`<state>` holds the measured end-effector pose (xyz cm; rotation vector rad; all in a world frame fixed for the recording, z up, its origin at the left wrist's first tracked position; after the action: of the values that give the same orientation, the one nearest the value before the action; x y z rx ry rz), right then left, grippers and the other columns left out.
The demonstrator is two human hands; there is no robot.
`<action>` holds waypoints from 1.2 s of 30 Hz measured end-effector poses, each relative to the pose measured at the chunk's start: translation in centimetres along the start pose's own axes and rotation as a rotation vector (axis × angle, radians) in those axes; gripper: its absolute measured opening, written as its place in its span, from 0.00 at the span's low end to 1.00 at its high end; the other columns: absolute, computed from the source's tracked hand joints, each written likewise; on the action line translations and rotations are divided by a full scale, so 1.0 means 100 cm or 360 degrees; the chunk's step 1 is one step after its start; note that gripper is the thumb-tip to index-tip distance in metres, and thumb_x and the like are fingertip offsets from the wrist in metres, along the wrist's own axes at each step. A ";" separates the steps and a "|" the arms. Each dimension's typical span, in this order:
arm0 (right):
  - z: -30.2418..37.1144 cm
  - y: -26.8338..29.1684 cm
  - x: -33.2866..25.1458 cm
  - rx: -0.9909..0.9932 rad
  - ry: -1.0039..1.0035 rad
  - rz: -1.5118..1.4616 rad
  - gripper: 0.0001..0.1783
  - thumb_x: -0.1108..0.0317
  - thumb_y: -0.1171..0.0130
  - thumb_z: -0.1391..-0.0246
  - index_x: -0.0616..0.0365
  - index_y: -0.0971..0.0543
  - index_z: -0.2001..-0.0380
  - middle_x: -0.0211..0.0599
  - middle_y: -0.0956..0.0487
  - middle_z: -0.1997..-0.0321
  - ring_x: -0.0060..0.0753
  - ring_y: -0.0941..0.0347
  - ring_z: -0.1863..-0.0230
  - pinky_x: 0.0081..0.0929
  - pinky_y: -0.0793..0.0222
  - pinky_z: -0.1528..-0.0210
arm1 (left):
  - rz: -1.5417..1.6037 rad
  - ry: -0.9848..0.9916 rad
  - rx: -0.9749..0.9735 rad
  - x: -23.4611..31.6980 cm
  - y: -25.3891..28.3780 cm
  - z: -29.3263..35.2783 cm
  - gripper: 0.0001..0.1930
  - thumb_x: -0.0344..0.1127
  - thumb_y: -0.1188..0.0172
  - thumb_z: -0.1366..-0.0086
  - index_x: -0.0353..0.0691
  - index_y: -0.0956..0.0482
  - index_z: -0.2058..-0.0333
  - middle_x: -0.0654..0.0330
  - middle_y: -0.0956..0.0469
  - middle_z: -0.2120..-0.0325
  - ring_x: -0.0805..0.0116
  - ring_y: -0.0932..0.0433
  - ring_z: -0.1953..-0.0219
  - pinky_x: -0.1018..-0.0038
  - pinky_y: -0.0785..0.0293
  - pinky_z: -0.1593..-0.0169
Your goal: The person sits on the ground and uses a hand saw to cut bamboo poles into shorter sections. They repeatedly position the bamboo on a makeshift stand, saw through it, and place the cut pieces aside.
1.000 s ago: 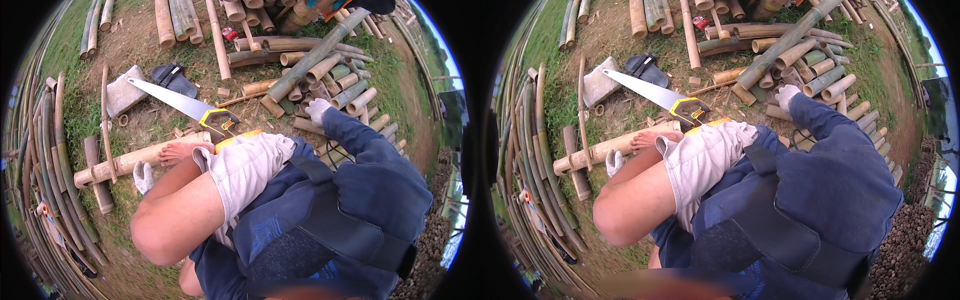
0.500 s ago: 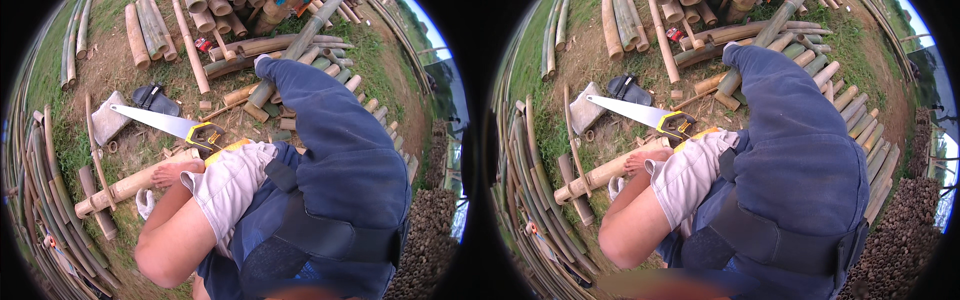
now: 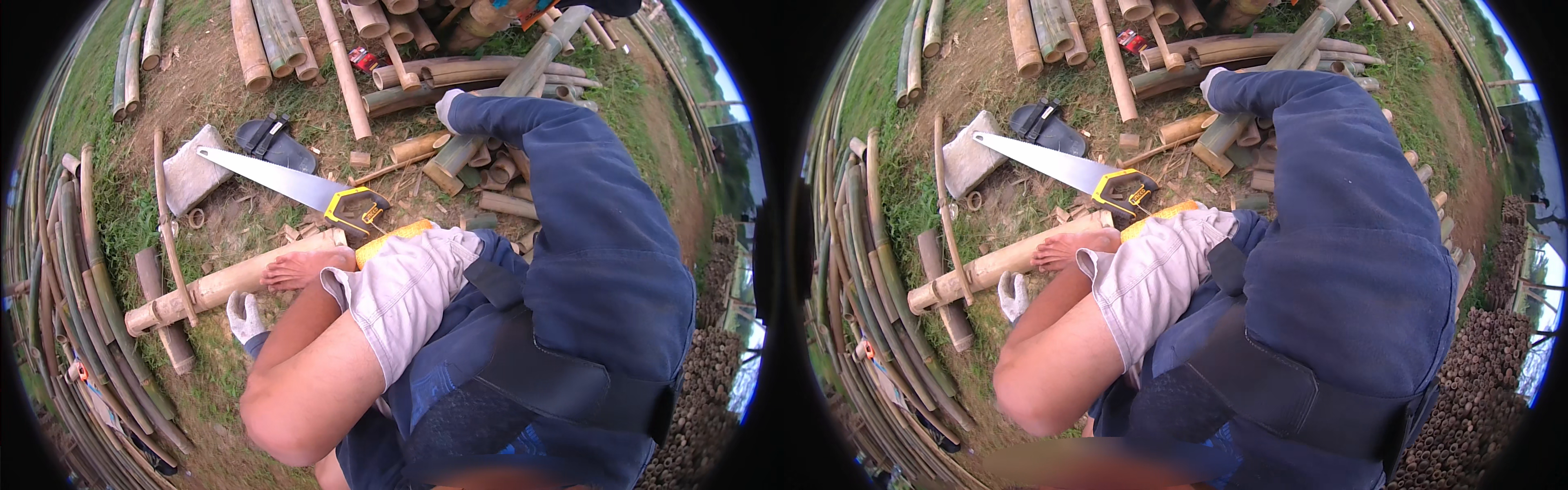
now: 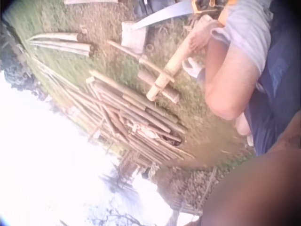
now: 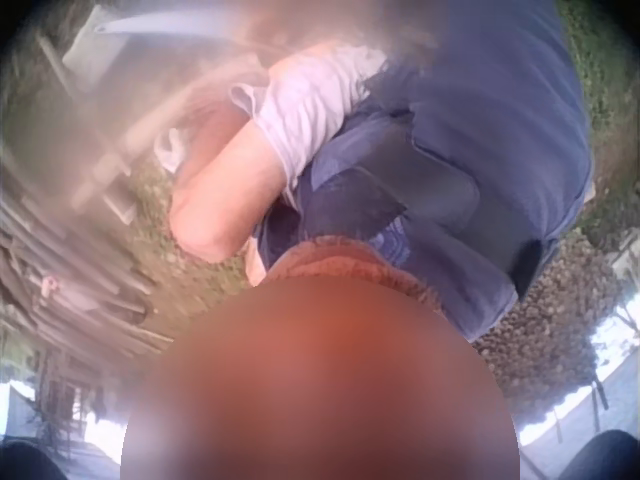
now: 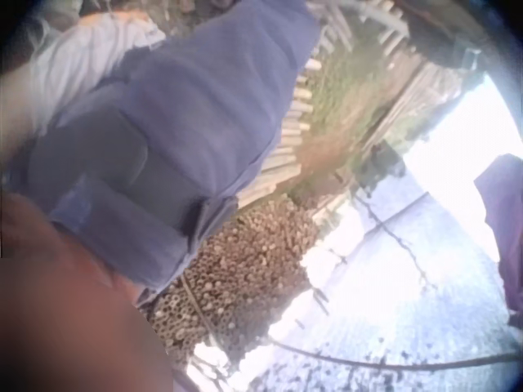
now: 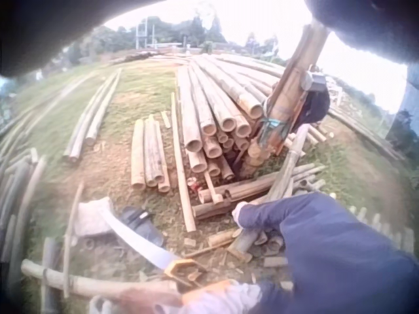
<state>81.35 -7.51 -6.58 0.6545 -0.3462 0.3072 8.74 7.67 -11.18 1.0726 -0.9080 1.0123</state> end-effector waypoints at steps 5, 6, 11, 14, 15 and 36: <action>0.059 0.125 -0.113 0.0588 0.0629 0.0198 0.14 0.62 0.32 0.45 0.49 0.08 0.57 0.38 0.11 0.56 0.49 0.11 0.53 0.46 0.15 0.57 | -0.0010 -0.0069 -0.0173 0.029 -0.033 -0.002 0.29 0.29 0.31 0.26 0.31 0.28 0.30 0.46 0.21 0.38 0.58 0.21 0.37 0.63 0.24 0.32; 0.066 0.150 -0.135 0.0592 0.0727 0.0251 0.15 0.62 0.32 0.45 0.47 0.09 0.55 0.38 0.12 0.55 0.49 0.11 0.53 0.47 0.15 0.56 | -0.0026 -0.0083 -0.0226 0.038 -0.039 0.001 0.29 0.29 0.31 0.26 0.31 0.29 0.30 0.46 0.21 0.37 0.57 0.21 0.36 0.63 0.24 0.32; 0.108 0.274 -0.222 0.0683 0.1166 0.0205 0.17 0.64 0.34 0.49 0.49 0.10 0.55 0.43 0.12 0.54 0.52 0.11 0.54 0.50 0.15 0.54 | 0.0332 -0.0012 -0.0516 0.068 -0.084 0.025 0.40 0.29 0.25 0.31 0.35 0.37 0.25 0.42 0.27 0.32 0.53 0.25 0.30 0.60 0.25 0.30; 0.136 0.336 -0.263 0.0894 0.1485 0.0236 0.15 0.63 0.35 0.49 0.48 0.10 0.57 0.43 0.13 0.60 0.53 0.13 0.53 0.51 0.17 0.52 | 0.0668 -0.0211 -0.0789 0.074 -0.128 0.035 0.48 0.31 0.23 0.34 0.42 0.42 0.21 0.44 0.30 0.29 0.50 0.27 0.28 0.57 0.26 0.30; 0.139 0.351 -0.276 0.0879 0.1538 0.0248 0.14 0.63 0.35 0.48 0.49 0.11 0.58 0.43 0.14 0.61 0.54 0.13 0.54 0.51 0.17 0.52 | 0.0784 -0.0318 -0.0919 0.074 -0.142 0.036 0.47 0.31 0.24 0.33 0.43 0.43 0.21 0.45 0.32 0.28 0.49 0.26 0.29 0.56 0.25 0.31; 0.020 0.045 -0.194 -0.0131 0.0490 -0.5490 0.39 0.54 0.23 0.37 0.55 0.30 0.32 0.43 0.27 0.31 0.48 0.31 0.29 0.48 0.32 0.26 | 0.0981 0.0143 -0.0448 0.061 -0.158 0.016 0.35 0.31 0.27 0.30 0.39 0.34 0.30 0.49 0.24 0.38 0.53 0.17 0.45 0.56 0.11 0.46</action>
<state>61.79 -8.71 -10.52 -0.2539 -1.3294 2.8820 25.34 4.85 -9.14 0.5065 -1.3009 1.3702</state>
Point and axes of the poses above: each hand's wrist, its own z-axis away from the middle knuckle, its own y-axis out of the back of the hand, x = y × z, the point moved 7 cm from there along -z, towards the middle knuckle
